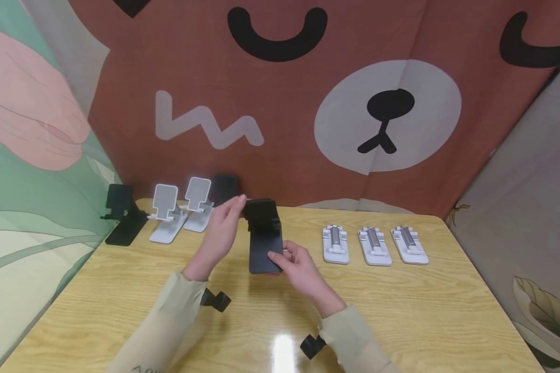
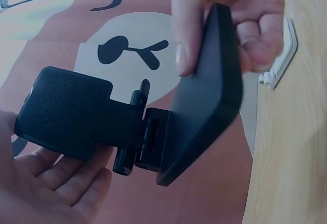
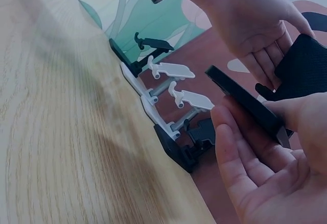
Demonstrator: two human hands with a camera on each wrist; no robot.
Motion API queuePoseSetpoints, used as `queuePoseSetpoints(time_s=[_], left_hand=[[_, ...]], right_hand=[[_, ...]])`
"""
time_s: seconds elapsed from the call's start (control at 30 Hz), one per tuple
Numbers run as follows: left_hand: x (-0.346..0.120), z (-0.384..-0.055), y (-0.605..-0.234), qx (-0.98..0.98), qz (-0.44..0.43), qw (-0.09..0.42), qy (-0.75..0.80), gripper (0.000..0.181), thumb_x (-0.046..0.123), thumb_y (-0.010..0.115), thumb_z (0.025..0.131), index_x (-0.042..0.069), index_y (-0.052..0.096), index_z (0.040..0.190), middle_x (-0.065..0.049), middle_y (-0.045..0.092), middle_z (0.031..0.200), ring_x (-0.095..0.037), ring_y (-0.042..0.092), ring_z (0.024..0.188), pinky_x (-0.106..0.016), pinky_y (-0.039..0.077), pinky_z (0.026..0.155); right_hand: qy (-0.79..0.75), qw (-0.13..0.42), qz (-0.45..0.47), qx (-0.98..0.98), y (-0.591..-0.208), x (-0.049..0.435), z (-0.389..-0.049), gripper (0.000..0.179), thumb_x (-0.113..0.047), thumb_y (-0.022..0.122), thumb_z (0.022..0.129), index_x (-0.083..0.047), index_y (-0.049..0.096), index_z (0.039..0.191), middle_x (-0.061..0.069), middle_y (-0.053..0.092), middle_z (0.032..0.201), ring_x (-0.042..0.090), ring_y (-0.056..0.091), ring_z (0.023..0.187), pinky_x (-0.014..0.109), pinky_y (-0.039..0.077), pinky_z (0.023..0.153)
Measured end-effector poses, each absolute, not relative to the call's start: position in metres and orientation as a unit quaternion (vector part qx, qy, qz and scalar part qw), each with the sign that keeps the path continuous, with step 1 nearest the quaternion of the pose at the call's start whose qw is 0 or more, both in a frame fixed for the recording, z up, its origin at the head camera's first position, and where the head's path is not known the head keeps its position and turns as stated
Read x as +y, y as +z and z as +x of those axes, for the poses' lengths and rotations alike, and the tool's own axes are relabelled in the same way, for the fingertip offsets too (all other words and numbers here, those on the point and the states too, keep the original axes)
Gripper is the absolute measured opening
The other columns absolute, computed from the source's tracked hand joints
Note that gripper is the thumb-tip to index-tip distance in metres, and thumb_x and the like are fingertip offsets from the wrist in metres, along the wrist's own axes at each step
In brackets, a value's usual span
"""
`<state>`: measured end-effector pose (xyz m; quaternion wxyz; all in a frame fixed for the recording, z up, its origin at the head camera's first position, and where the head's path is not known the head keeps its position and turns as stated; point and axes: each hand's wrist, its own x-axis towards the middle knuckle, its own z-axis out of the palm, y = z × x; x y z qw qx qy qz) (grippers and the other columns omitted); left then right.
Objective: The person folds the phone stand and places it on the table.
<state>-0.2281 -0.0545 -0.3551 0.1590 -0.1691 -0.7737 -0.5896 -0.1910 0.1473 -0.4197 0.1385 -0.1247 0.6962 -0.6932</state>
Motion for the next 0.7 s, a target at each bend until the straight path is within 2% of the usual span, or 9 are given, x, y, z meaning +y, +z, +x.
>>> queuePoseSetpoints(time_s=[0.07, 0.13, 0.2, 0.23, 0.47, 0.7], left_hand=[[-0.054, -0.228, -0.355, -0.770, -0.169, 0.149, -0.597, 0.042, 0.042, 0.046, 0.109, 0.009, 0.073, 0.108, -0.004, 0.059, 0.081, -0.020, 0.054, 0.079, -0.035, 0.043, 0.076], [-0.054, -0.228, -0.356, -0.767, -0.161, 0.134, -0.607, 0.042, 0.043, 0.047, 0.108, 0.009, 0.072, 0.116, -0.001, 0.068, 0.102, -0.017, 0.060, 0.098, -0.037, 0.046, 0.090], [-0.054, -0.228, -0.356, -0.768, -0.148, 0.117, -0.612, 0.045, 0.045, 0.048, 0.107, 0.009, 0.069, 0.125, 0.000, 0.067, 0.124, -0.017, 0.058, 0.117, -0.041, 0.043, 0.102], [-0.054, -0.227, -0.357, -0.769, -0.142, 0.108, -0.613, 0.047, 0.047, 0.048, 0.106, 0.010, 0.067, 0.128, -0.001, 0.065, 0.128, -0.018, 0.057, 0.120, -0.042, 0.042, 0.104], [-0.052, -0.225, -0.360, -0.778, -0.118, 0.062, -0.614, 0.062, 0.058, 0.047, 0.103, 0.008, 0.060, 0.137, -0.008, 0.060, 0.137, -0.025, 0.053, 0.127, -0.048, 0.039, 0.107], [-0.052, -0.220, -0.370, -0.783, -0.096, 0.050, -0.612, 0.065, 0.058, 0.043, 0.103, 0.006, 0.056, 0.141, -0.010, 0.057, 0.140, -0.027, 0.050, 0.130, -0.048, 0.036, 0.110]], right_hand=[[-0.689, 0.130, -0.127, 0.702, -0.420, 0.148, -0.190, 0.039, -0.017, 0.055, 0.107, 0.010, 0.049, 0.135, 0.022, 0.069, 0.119, 0.029, 0.072, 0.100, 0.046, 0.054, 0.092], [-0.686, 0.123, -0.129, 0.706, -0.420, 0.149, -0.190, 0.039, -0.018, 0.055, 0.107, 0.010, 0.050, 0.134, 0.022, 0.070, 0.118, 0.029, 0.072, 0.099, 0.046, 0.054, 0.092], [-0.685, 0.116, -0.132, 0.707, -0.419, 0.149, -0.190, 0.038, -0.018, 0.055, 0.108, 0.011, 0.051, 0.133, 0.022, 0.070, 0.117, 0.029, 0.072, 0.099, 0.046, 0.054, 0.092], [-0.685, 0.112, -0.132, 0.707, -0.419, 0.149, -0.190, 0.038, -0.018, 0.054, 0.108, 0.011, 0.051, 0.132, 0.023, 0.070, 0.116, 0.029, 0.072, 0.098, 0.046, 0.054, 0.092], [-0.678, 0.082, -0.113, 0.722, -0.415, 0.151, -0.195, 0.035, -0.016, 0.056, 0.107, 0.009, 0.053, 0.131, 0.020, 0.072, 0.110, 0.024, 0.073, 0.096, 0.032, 0.056, 0.086], [-0.675, 0.083, -0.109, 0.725, -0.414, 0.150, -0.196, 0.035, -0.016, 0.056, 0.107, 0.010, 0.054, 0.131, 0.021, 0.072, 0.111, 0.024, 0.073, 0.095, 0.034, 0.056, 0.087]])
